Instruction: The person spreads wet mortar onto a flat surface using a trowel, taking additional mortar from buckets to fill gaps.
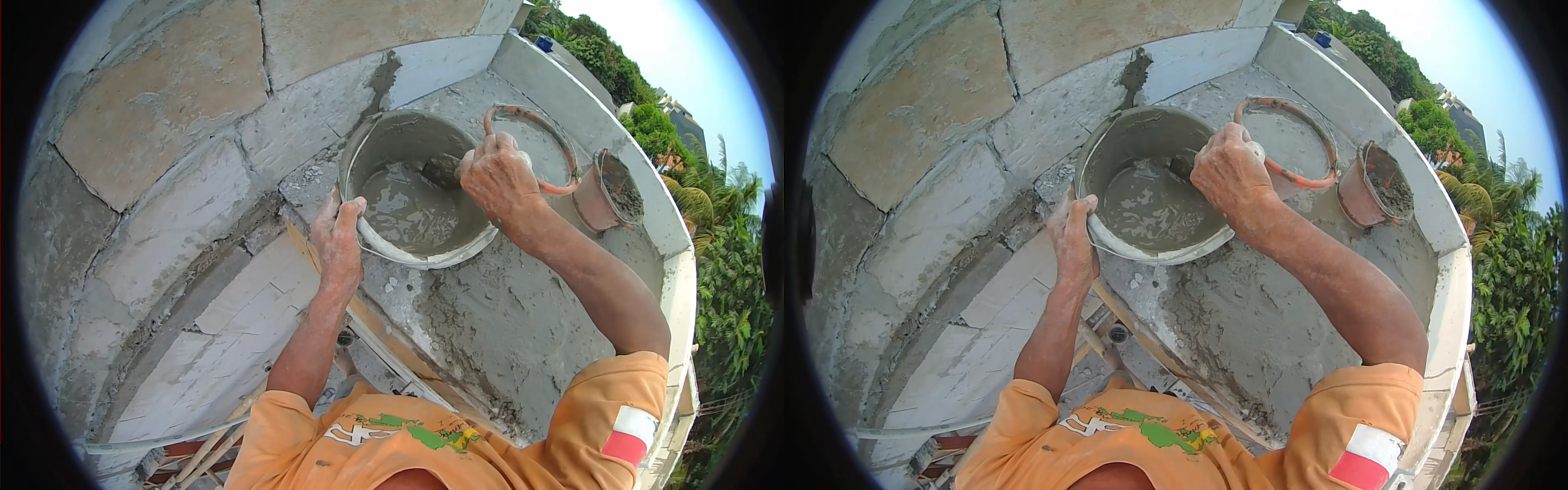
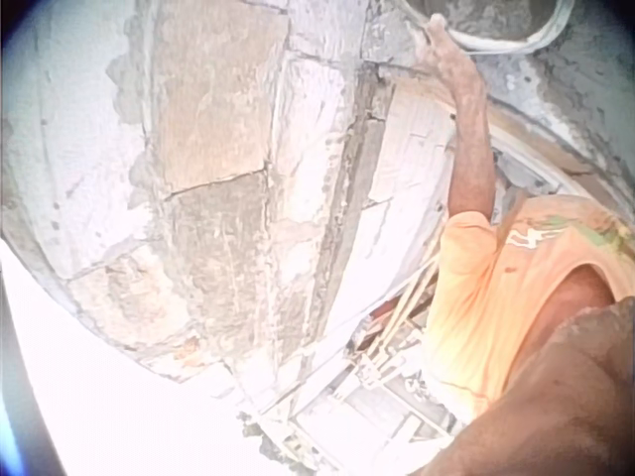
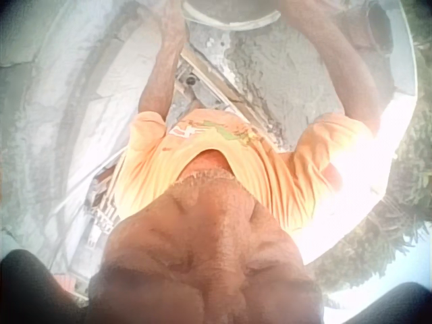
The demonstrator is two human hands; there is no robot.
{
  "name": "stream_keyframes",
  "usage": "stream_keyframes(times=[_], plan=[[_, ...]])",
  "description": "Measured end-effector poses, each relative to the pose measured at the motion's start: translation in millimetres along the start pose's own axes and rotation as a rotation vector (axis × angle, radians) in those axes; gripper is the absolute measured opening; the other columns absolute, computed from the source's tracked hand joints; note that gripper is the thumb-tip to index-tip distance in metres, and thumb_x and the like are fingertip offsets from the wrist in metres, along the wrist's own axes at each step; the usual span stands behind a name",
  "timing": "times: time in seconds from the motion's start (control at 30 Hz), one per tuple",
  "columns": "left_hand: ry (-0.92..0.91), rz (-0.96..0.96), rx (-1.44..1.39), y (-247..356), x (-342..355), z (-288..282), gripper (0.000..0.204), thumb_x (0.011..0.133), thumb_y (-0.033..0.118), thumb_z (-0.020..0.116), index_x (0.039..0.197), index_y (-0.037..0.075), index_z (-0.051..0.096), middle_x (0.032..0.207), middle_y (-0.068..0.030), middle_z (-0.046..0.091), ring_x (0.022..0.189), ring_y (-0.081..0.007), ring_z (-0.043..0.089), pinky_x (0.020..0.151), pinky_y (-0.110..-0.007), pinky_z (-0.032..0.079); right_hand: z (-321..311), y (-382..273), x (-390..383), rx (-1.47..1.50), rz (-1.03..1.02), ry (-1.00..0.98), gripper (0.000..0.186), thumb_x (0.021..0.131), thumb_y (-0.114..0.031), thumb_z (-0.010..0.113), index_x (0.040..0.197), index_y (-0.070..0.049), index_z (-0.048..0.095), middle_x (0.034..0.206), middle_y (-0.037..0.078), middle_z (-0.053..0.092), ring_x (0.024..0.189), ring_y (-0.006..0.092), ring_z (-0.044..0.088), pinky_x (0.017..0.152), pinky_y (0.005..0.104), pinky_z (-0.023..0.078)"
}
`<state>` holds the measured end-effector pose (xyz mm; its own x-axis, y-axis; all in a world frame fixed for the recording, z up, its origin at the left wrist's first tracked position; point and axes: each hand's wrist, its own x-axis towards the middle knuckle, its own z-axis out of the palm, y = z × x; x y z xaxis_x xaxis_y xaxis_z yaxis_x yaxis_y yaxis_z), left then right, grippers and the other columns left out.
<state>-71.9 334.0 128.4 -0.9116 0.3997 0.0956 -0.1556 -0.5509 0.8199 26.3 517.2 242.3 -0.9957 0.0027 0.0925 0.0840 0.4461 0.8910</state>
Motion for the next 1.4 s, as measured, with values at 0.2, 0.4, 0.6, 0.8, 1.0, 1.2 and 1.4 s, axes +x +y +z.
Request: stream_keyframes(times=[0.2,0.4,0.6,0.8,1.0,1.2,1.4], plan=[[-0.058,0.058,0.059,-3.3,2.1,19.5,0.034,0.085,0.011,0.056,0.115,-0.004,0.064,0.098,-0.0028,0.060,0.087,-0.0110,0.052,0.080,-0.026,0.043,-29.0,23.7,2.9,0.133,-0.271,-0.269,0.009,0.078,-0.012,0.066,0.071,-0.011,0.071,0.072,0.003,0.069,0.071,0.0182,0.063,0.071,0.0297,0.043],[-0.065,0.058,0.107,-2.7,11.5,31.5,0.029,0.086,0.011,0.056,0.111,-0.003,0.064,0.094,-0.0031,0.060,0.084,-0.0105,0.051,0.075,-0.027,0.043,-39.2,47.0,18.8,0.373,-0.342,-0.225,0.008,0.074,-0.010,0.068,0.069,-0.012,0.073,0.069,0.006,0.070,0.071,0.0207,0.067,0.073,0.0372,0.050],[-0.119,0.005,0.108,7.9,3.0,42.3,0.040,0.088,0.011,0.057,0.125,-0.006,0.058,0.106,-0.0064,0.062,0.092,-0.0113,0.055,0.080,-0.027,0.045,-44.8,66.5,30.7,0.702,-0.126,-0.338,0.017,0.063,-0.015,0.076,0.075,-0.004,0.073,0.075,0.015,0.071,0.076,0.0283,0.071,0.066,0.0382,0.057],[-0.133,0.098,0.211,-4.5,8.4,42.4,0.044,0.091,0.017,0.055,0.127,-0.008,0.055,0.107,-0.0095,0.062,0.095,-0.0138,0.054,0.085,-0.029,0.046,-35.7,68.0,25.0,0.494,0.123,-0.385,0.028,0.072,-0.024,0.074,0.091,-0.004,0.068,0.079,0.014,0.069,0.080,0.0291,0.069,0.081,0.0431,0.050],[-0.166,0.183,0.307,3.5,5.7,54.5,0.058,0.090,0.021,0.054,0.137,-0.012,0.044,0.129,-0.0254,0.056,0.119,-0.0284,0.053,0.105,-0.038,0.039,-7.3,21.7,4.3,0.187,-0.047,-0.123,0.014,0.077,-0.015,0.069,0.087,-0.005,0.071,0.078,0.008,0.070,0.077,0.0229,0.068,0.080,0.0372,0.045],[-0.117,0.234,0.351,-5.5,11.8,70.4,0.051,0.086,0.018,0.052,0.123,-0.016,0.051,0.125,-0.0336,0.055,0.116,-0.0446,0.054,0.103,-0.044,0.039,-48.5,35.9,9.5,0.266,-0.255,-0.410,0.006,0.070,-0.015,0.074,0.075,-0.011,0.073,0.072,0.008,0.070,0.074,0.0216,0.068,0.072,0.0351,0.044],[-0.173,0.186,0.309,4.5,14.3,65.6,0.058,0.087,0.020,0.053,0.133,-0.015,0.044,0.129,-0.0313,0.054,0.121,-0.0385,0.053,0.106,-0.040,0.038,-67.5,71.3,20.9,0.522,-0.181,-0.417,0.018,0.062,-0.018,0.077,0.075,-0.007,0.074,0.072,0.013,0.071,0.075,0.0302,0.071,0.067,0.0414,0.054]])
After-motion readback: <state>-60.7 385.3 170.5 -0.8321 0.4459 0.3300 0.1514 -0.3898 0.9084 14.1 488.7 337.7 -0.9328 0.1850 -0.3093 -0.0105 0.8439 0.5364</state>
